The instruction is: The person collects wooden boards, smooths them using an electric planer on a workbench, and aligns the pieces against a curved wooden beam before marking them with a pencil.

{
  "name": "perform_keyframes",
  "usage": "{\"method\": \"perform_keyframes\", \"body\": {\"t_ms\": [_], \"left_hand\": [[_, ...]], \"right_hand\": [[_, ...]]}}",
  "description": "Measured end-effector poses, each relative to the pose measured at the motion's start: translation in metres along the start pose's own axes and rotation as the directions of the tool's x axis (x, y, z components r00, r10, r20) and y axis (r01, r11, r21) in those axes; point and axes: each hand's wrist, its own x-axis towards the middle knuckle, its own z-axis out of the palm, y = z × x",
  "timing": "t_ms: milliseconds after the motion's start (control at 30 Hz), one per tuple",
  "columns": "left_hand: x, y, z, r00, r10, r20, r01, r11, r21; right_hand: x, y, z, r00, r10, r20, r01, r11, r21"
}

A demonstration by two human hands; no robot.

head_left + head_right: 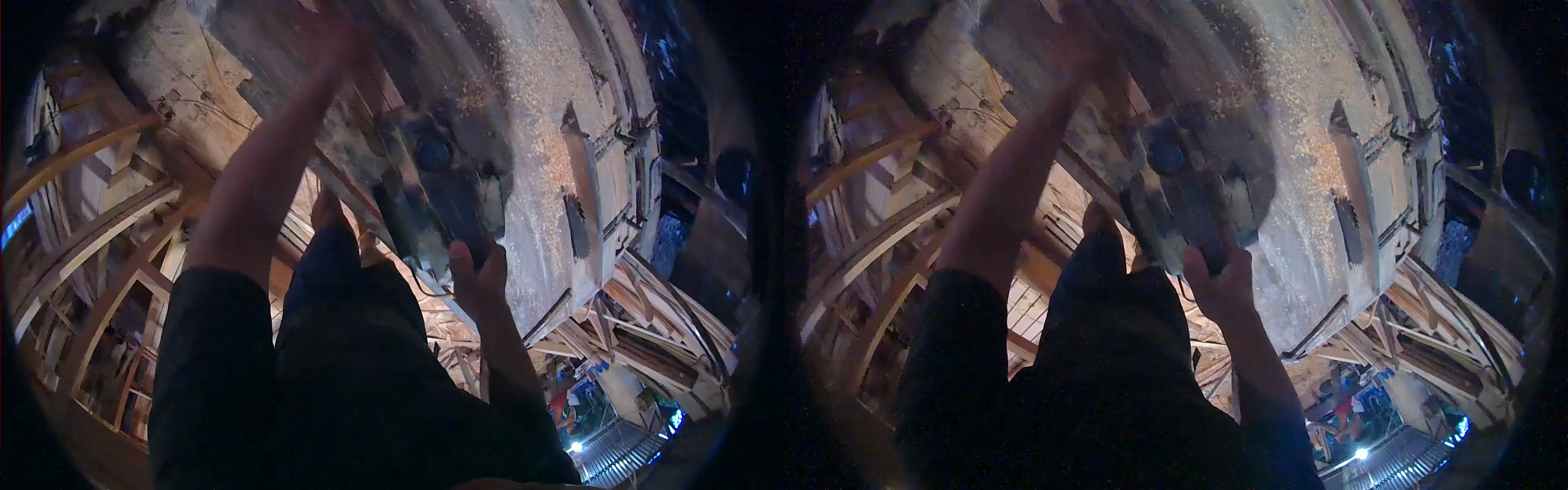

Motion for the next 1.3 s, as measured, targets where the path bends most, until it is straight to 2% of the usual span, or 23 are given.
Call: {"method": "perform_keyframes", "body": {"t_ms": [100, 167, 267, 367, 467, 567, 633, 800, 933, 1067, 1133, 1200, 1300], "left_hand": [[0.06, -0.03, -0.024, 0.996, 0.076, -0.055, -0.076, 0.997, 0.002], [0.095, -0.05, -0.034, 0.997, 0.072, -0.006, -0.072, 0.996, 0.054], [0.117, -0.066, -0.032, 0.997, 0.057, 0.042, -0.061, 0.995, 0.083], [0.117, -0.068, -0.027, 0.997, 0.034, 0.067, -0.039, 0.996, 0.086], [0.121, -0.07, -0.022, 0.997, 0.022, 0.073, -0.029, 0.995, 0.091], [0.124, -0.067, -0.021, 0.997, 0.016, 0.077, -0.023, 0.996, 0.091], [0.126, -0.066, -0.023, 0.997, 0.013, 0.076, -0.019, 0.996, 0.084], [0.128, -0.067, -0.027, 0.996, 0.0, 0.086, -0.006, 0.998, 0.067], [0.133, -0.068, -0.031, 0.996, -0.004, 0.094, -0.001, 0.999, 0.049], [0.127, -0.066, -0.036, 0.993, -0.017, 0.117, 0.012, 0.999, 0.04], [0.124, -0.064, -0.041, 0.992, -0.017, 0.123, 0.014, 1.0, 0.026], [0.122, -0.059, -0.054, 0.991, -0.016, 0.13, 0.016, 1.0, 0.002], [0.108, -0.037, -0.101, 0.993, 0.0, 0.117, 0.01, 0.996, -0.09]], "right_hand": [[0.0, 0.005, -0.004, 0.999, -0.006, 0.042, 0.006, 1.0, 0.012], [0.002, 0.009, -0.01, 0.992, -0.039, 0.117, 0.04, 0.999, -0.006], [0.006, 0.018, -0.007, 0.991, -0.118, 0.069, 0.118, 0.993, 0.0], [0.013, 0.006, 0.003, 0.995, -0.071, 0.064, 0.064, 0.992, 0.106], [0.031, -0.023, 0.018, 0.995, 0.006, 0.095, -0.013, 0.997, 0.07], [0.058, -0.06, 0.037, 0.995, -0.075, 0.071, 0.075, 0.997, 0.008], [0.075, -0.088, 0.052, 0.989, -0.144, 0.021, 0.142, 0.988, 0.066], [0.114, -0.133, 0.067, 0.984, -0.158, 0.083, 0.159, 0.987, -0.008], [0.137, -0.155, 0.087, 0.943, -0.331, -0.035, 0.331, 0.943, -0.005], [0.143, -0.154, 0.087, 0.917, -0.398, -0.027, 0.397, 0.917, -0.028], [0.148, -0.145, 0.085, 0.893, -0.45, 0.003, 0.445, 0.884, -0.142], [0.15, -0.139, 0.085, 0.888, -0.46, 0.004, 0.45, 0.867, -0.214], [0.146, -0.138, 0.087, 0.915, -0.404, -0.022, 0.389, 0.894, -0.223]]}}
